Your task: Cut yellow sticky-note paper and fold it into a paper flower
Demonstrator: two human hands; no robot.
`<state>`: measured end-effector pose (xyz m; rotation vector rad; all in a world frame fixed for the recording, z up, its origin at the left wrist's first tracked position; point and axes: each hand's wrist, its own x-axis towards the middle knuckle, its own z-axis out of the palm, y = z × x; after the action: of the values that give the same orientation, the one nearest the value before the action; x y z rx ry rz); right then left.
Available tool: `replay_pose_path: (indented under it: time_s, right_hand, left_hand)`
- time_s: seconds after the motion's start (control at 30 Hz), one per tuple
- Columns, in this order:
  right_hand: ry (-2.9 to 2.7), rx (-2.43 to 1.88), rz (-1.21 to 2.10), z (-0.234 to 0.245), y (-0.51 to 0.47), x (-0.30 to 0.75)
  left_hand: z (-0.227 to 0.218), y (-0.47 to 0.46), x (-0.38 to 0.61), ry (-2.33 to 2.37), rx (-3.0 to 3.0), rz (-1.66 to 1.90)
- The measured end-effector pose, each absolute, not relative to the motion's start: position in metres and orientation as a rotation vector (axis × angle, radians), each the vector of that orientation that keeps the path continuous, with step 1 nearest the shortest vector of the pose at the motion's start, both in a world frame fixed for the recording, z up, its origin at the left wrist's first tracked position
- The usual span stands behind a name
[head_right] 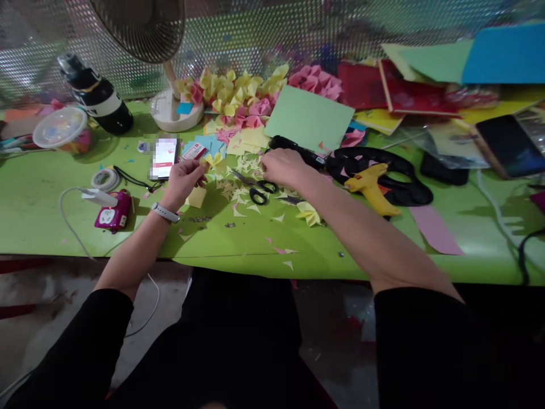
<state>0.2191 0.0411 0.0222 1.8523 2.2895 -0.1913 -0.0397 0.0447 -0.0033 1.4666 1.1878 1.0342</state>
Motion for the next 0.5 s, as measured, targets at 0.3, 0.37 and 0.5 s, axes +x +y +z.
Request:
replay_pose_path:
  time_s: [0.3, 0.37, 0.5]
  right_hand:
    - [2.266, 1.805, -0.06, 0.011, 0.058, 0.205]
    - [2.295, 1.894, -0.136, 0.011, 0.055, 0.209]
    - [2.447, 2.207, -0.475, 0.016, 0.037, 0.219]
  left_hand:
    - [-0.003, 0.043, -0.037, 1.16, 1.455, 0.975]
    - [-0.003, 0.041, -0.036, 1.16, 1.463, 0.959]
    - [0.0, 0.037, -0.034, 1.148, 1.476, 0.911]
